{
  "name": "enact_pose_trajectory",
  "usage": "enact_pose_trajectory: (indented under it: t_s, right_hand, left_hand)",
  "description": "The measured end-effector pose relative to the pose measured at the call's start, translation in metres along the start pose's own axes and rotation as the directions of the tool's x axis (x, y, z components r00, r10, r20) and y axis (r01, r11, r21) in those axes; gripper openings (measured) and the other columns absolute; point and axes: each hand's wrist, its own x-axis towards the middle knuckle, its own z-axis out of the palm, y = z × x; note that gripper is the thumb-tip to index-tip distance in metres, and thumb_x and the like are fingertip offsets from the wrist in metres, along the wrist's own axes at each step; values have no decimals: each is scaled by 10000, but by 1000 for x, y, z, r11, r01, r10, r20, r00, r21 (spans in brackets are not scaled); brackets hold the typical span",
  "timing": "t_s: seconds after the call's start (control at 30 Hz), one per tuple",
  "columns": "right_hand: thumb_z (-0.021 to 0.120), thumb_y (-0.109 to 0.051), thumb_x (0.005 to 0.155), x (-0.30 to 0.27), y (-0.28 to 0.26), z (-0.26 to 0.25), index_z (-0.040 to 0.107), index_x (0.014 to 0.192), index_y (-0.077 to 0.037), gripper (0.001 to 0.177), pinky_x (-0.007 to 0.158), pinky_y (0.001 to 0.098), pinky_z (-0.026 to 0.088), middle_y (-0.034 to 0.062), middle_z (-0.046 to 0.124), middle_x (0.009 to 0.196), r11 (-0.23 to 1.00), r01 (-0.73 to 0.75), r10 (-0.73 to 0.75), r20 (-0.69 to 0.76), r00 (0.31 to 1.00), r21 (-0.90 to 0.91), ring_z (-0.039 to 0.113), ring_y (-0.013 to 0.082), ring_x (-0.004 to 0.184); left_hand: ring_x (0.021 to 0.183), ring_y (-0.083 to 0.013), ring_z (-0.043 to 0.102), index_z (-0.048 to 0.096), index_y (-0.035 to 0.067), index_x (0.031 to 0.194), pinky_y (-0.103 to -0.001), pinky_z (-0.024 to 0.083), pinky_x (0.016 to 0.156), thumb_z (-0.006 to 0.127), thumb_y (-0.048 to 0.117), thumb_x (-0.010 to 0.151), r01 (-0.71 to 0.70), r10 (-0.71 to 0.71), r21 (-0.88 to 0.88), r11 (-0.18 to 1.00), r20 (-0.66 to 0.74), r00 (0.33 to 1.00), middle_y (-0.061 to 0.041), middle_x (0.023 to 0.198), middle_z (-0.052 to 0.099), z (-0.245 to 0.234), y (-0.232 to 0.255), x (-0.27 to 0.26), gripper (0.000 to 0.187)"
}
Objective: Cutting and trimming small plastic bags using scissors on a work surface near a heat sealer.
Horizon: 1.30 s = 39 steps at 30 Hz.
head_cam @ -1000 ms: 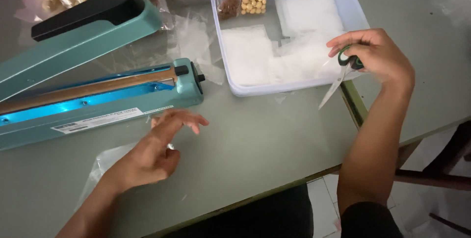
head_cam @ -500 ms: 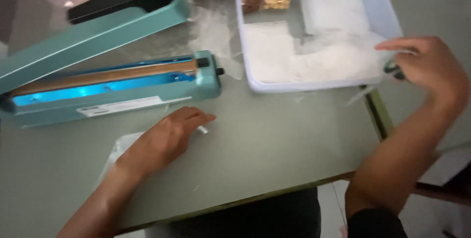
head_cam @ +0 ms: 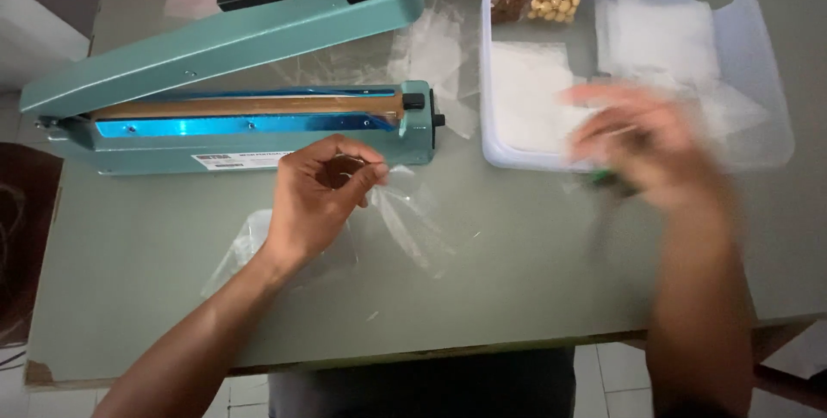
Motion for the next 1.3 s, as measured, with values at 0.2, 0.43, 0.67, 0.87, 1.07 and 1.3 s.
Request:
enact_pose_trajectory:
  t_s: [0.2, 0.43, 0.67, 0.87, 1.07, 1.3]
  right_hand:
    - [858, -339, 762, 29, -40, 107, 630, 1399, -8, 752, 626, 336, 607, 133, 815, 848, 977, -157, 111, 282, 953, 145, 731, 193, 677]
    - [776, -198, 897, 36, -41, 119, 819, 939, -56, 155, 632, 310, 560, 80, 776, 789, 993, -71, 56, 154, 987, 90, 679, 154, 678]
    - [791, -217, 901, 33, -44, 139, 798, 920, -87, 132, 586, 297, 564, 57, 806, 863, 998, -40, 23, 295, 955, 50, 714, 162, 593]
    - [803, -256, 859, 27, -36, 122, 767, 1048, -29, 298, 487, 321, 564, 131, 781, 867, 996, 16, -27, 118, 993, 89, 732, 186, 614]
    - [729, -110, 887, 22, -18, 104, 672, 1086, 30, 250, 468, 244, 525, 129, 667, 905, 973, 102, -26, -339, 940, 209, 639, 152, 609]
    - [618, 7, 970, 27, -19, 111, 524, 1134, 26, 190, 376, 223, 385, 155, 537, 1104, 927, 311, -139, -578, 804, 210, 465, 101, 481]
  left_hand:
    - [540, -233, 686, 696, -32, 922, -333, 613, 539, 732, -32, 927, -154, 150, -67, 986, -69, 986, -186, 723, 705, 5, -9, 1, 36]
    - [722, -344, 744, 649, 16, 895, -450, 640, 619, 640, -45, 829, -266, 266, -44, 963, 0, 964, -184, 781, 682, -2, -5, 1, 90]
    - [927, -418, 757, 683, 6, 1195, -445, 551, 719, 828, 162, 811, -210, 106, 178, 961, 464, 879, -220, 1021, 779, 8, 13, -3, 439]
    - [785, -302, 779, 765, -2, 1051, -381, 605, 695, 748, 36, 875, 20, -56, 94, 995, 394, 917, -202, 854, 793, 4, -16, 2, 181]
    - [756, -166, 736, 705, -14, 1059, -277, 591, 699, 752, 72, 910, 183, -116, -196, 963, 314, 942, -142, 830, 777, 2, -14, 4, 178]
    - [802, -184, 762, 737, -68, 1054, -262, 619, 737, 771, 35, 892, 209, -150, -285, 935, 217, 965, -172, 869, 788, 3, -8, 3, 195]
